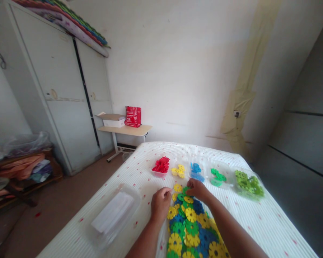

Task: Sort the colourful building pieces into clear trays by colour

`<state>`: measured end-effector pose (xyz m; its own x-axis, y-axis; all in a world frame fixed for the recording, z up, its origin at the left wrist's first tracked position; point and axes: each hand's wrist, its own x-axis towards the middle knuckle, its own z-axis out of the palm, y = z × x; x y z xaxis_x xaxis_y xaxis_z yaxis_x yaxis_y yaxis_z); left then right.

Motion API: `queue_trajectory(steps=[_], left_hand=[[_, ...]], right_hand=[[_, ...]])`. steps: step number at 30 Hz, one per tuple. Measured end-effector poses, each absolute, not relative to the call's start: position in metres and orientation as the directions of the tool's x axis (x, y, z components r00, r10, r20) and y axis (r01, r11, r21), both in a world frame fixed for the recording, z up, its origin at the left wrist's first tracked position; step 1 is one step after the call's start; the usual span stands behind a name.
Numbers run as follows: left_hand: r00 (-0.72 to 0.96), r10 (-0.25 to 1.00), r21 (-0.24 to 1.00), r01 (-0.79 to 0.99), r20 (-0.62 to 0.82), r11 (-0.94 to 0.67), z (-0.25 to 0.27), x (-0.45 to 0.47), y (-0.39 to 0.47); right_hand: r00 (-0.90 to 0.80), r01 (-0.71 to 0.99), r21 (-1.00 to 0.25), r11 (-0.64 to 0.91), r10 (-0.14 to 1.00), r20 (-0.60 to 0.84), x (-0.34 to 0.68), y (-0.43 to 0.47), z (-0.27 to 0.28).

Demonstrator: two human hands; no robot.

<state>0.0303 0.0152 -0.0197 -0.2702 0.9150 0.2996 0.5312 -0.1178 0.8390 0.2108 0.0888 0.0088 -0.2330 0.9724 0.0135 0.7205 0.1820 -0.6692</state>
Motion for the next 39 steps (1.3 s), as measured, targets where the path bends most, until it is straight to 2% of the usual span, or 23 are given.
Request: queue_trajectory(steps=[4, 11, 14, 20, 29, 32, 35, 39], left_hand=[[-0.266, 0.914, 0.839, 0.53, 0.306, -0.126, -0.018, 0.03, 0.015], [-0.271, 0.916, 0.847, 0.518, 0.297, -0.122, -0.018, 0.031, 0.014], [-0.273, 0.915, 0.849, 0.513, 0.299, -0.124, -0.019, 0.03, 0.015], [-0.248, 0.923, 0.853, 0.503, 0.294, -0.137, -0.022, 0.029, 0.016], [-0.26, 0.919, 0.85, 0.511, 0.296, -0.129, -0.021, 0.026, 0.019], [-0.242, 0.928, 0.847, 0.517, 0.285, -0.125, -0.022, 0.026, 0.019], [-0.237, 0.933, 0.846, 0.521, 0.27, -0.112, -0.025, 0.025, 0.019], [-0.238, 0.937, 0.845, 0.526, 0.255, -0.097, -0.028, 0.022, 0.022]], right_hand=[[-0.184, 0.633, -0.763, 0.13, 0.983, 0.014, 0.221, 0.086, 0.006], [-0.205, 0.43, -0.903, 0.025, 0.976, -0.07, 0.254, 0.073, 0.006], [-0.199, 0.403, -0.915, 0.024, 0.978, -0.062, 0.269, 0.066, 0.002], [-0.141, 0.46, -0.887, 0.029, 0.989, -0.041, 0.297, 0.056, -0.005], [-0.2, 0.394, -0.917, -0.071, 0.966, -0.161, 0.307, 0.044, 0.015], [-0.123, 0.346, -0.937, -0.051, 0.987, -0.099, 0.317, 0.053, 0.032], [0.042, 0.307, -0.952, 0.002, 0.999, 0.015, 0.33, 0.069, 0.049], [0.236, 0.355, -0.934, 0.023, 0.965, 0.114, 0.343, 0.081, 0.058]])
